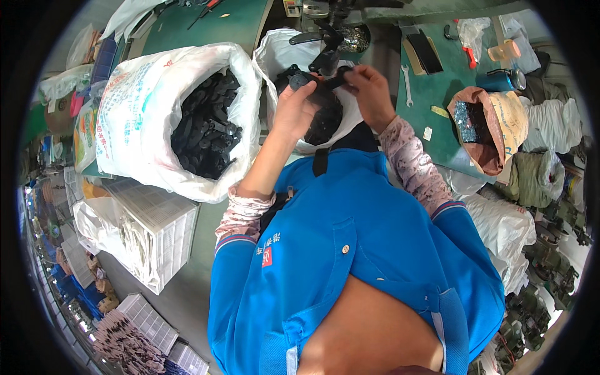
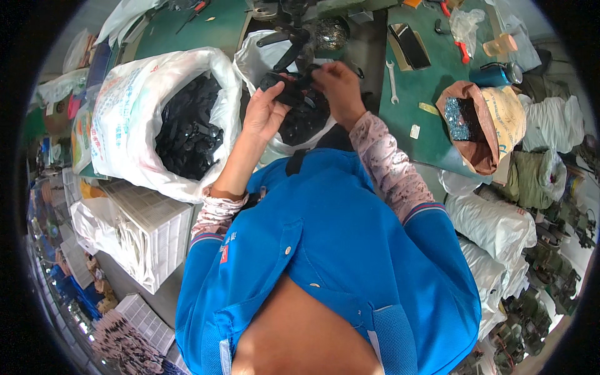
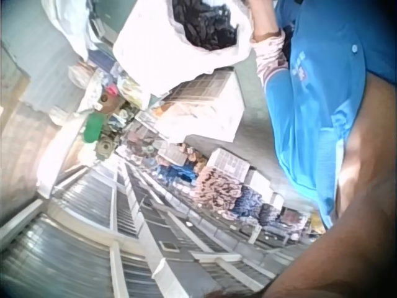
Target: The person repeatedly picks small black plastic parts from a white sack, attaches a smaller black piece to each part, and places the assembled units into a second white sack. The process is continuous and repetitive throughout the clip.
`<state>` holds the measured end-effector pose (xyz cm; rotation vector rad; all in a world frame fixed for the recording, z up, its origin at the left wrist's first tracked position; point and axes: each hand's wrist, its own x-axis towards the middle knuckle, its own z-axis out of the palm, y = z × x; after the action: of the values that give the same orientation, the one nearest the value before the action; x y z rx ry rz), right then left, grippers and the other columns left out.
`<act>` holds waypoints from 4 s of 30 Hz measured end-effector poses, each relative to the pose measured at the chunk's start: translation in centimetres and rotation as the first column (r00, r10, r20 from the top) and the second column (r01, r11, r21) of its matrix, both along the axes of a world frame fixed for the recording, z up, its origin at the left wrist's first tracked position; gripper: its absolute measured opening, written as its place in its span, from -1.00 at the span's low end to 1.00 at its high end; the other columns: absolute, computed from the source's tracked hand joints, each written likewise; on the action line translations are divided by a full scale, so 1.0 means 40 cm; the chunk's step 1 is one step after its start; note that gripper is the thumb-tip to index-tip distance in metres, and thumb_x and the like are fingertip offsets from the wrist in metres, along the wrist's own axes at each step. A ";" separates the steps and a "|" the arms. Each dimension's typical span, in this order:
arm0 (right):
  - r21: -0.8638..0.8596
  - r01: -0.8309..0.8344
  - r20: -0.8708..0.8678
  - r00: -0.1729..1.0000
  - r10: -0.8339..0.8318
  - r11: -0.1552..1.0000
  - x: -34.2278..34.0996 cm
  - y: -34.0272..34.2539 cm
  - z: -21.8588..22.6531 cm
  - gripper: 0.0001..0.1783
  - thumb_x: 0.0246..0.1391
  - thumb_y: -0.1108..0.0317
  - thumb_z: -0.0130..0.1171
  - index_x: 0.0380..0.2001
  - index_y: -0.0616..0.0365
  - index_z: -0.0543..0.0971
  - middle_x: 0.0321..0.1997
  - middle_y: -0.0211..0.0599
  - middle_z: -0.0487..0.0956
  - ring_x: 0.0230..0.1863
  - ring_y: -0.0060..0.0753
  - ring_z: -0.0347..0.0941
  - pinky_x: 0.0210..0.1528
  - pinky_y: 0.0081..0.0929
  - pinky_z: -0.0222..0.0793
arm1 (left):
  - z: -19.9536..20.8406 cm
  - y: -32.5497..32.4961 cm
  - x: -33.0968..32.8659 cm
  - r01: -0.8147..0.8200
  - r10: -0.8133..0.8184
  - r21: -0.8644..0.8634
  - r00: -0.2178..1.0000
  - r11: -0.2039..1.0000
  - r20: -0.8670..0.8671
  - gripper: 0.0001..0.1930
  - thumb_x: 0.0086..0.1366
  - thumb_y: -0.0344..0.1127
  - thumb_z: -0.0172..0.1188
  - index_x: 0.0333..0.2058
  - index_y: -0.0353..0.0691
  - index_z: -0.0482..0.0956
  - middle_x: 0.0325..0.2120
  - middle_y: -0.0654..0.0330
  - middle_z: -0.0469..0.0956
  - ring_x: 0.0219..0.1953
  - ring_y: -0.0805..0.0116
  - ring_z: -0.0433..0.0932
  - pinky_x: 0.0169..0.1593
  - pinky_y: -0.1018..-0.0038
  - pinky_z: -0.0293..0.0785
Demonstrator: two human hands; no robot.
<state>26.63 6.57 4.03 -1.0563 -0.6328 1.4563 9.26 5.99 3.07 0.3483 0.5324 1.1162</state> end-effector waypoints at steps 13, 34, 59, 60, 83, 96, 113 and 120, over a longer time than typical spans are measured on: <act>0.064 -0.265 0.057 0.964 0.261 0.962 -0.004 -0.122 0.052 -0.58 0.21 0.37 -0.02 0.13 0.21 0.35 -0.32 -0.30 0.55 -0.41 -0.62 0.39 -0.36 -0.70 0.33 | -0.006 -0.043 0.008 -0.013 0.004 -0.066 0.991 0.998 -0.135 -0.83 0.15 -0.55 0.13 -0.26 -0.32 0.43 -0.36 0.07 0.54 -0.33 0.22 0.56 -0.23 0.36 0.52; 0.117 -0.297 0.408 0.884 0.227 0.948 -0.005 0.128 0.183 -0.71 0.10 0.36 0.04 -0.18 0.36 0.47 -0.45 -0.17 0.57 -0.65 -0.50 0.45 -0.65 -0.62 0.34 | 0.042 -0.057 -0.017 0.105 -0.114 -0.053 0.972 0.993 -0.205 -0.79 0.28 -0.41 0.03 -0.15 -0.37 0.33 -0.16 -0.09 0.46 -0.13 0.00 0.53 -0.12 0.17 0.57; -0.183 -0.079 0.035 0.996 0.087 0.980 0.043 -0.147 -0.048 -0.67 0.19 0.24 0.03 -0.08 0.26 0.48 -0.25 -0.24 0.58 -0.29 -0.49 0.52 -0.21 -0.58 0.43 | -0.072 -0.089 -0.445 0.385 0.195 -0.343 -0.858 0.857 -0.475 0.23 -0.35 -0.17 0.47 0.30 0.13 -0.16 0.22 -0.14 0.07 0.26 -0.24 -0.02 0.12 -0.19 0.08; -0.192 -0.084 0.029 0.995 0.091 0.978 0.037 -0.149 -0.051 -0.66 0.19 0.24 0.03 -0.09 0.26 0.48 -0.26 -0.24 0.58 -0.31 -0.48 0.52 -0.22 -0.58 0.43 | -0.080 -0.074 -0.449 0.374 0.196 -0.383 -0.882 0.845 -0.429 0.25 -0.38 -0.13 0.49 0.30 0.15 -0.15 0.22 -0.13 0.09 0.26 -0.23 -0.01 0.11 -0.19 0.09; -0.139 -0.188 0.060 0.978 0.197 0.972 -0.010 -0.147 -0.063 -0.66 0.19 0.20 0.03 -0.11 0.25 0.49 -0.29 -0.26 0.58 -0.35 -0.55 0.49 -0.30 -0.62 0.39 | -0.059 -0.133 -0.471 0.529 0.394 -0.380 -0.837 0.759 -0.379 -0.67 0.15 -0.42 0.01 -0.08 0.04 0.39 0.02 -0.03 0.35 0.19 -0.07 0.18 -0.04 -0.11 0.32; -0.156 -0.175 0.077 0.979 0.189 0.972 -0.005 -0.151 -0.073 -0.70 0.20 0.23 -0.01 -0.15 0.24 0.51 -0.32 -0.27 0.58 -0.37 -0.55 0.49 -0.32 -0.63 0.41 | -0.079 -0.060 -0.461 0.534 0.466 0.035 -0.702 0.845 -0.539 -0.66 0.02 -0.49 0.05 -0.17 -0.07 0.47 -0.14 0.07 0.46 -0.01 -0.07 0.32 -0.15 0.16 0.49; -0.181 -0.167 0.092 0.978 0.186 0.969 0.005 -0.174 -0.074 -0.69 0.21 0.26 -0.04 -0.09 0.22 0.47 -0.31 -0.25 0.58 -0.39 -0.53 0.50 -0.38 -0.65 0.40 | -0.030 -0.008 -0.541 -0.179 0.373 0.344 0.171 0.922 -0.912 -0.67 0.04 -0.53 0.15 -0.15 -0.25 0.54 -0.43 0.18 0.53 -0.44 0.40 0.56 -0.36 0.49 0.53; -0.098 -0.290 0.068 0.953 0.297 0.952 -0.014 -0.166 -0.067 -0.60 0.24 0.20 -0.10 0.04 0.21 0.37 -0.31 -0.33 0.52 -0.41 -0.58 0.43 -0.45 -0.69 0.34 | -0.012 -0.042 -0.510 -0.459 0.489 0.210 0.655 0.863 -0.576 -0.59 0.14 -0.60 0.07 0.01 -0.41 0.32 -0.05 0.07 0.42 -0.24 0.20 0.56 -0.18 0.39 0.61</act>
<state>26.07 -0.08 1.35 -1.1291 -0.8187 1.7171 -11.16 4.30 2.57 0.6491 1.2407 1.5302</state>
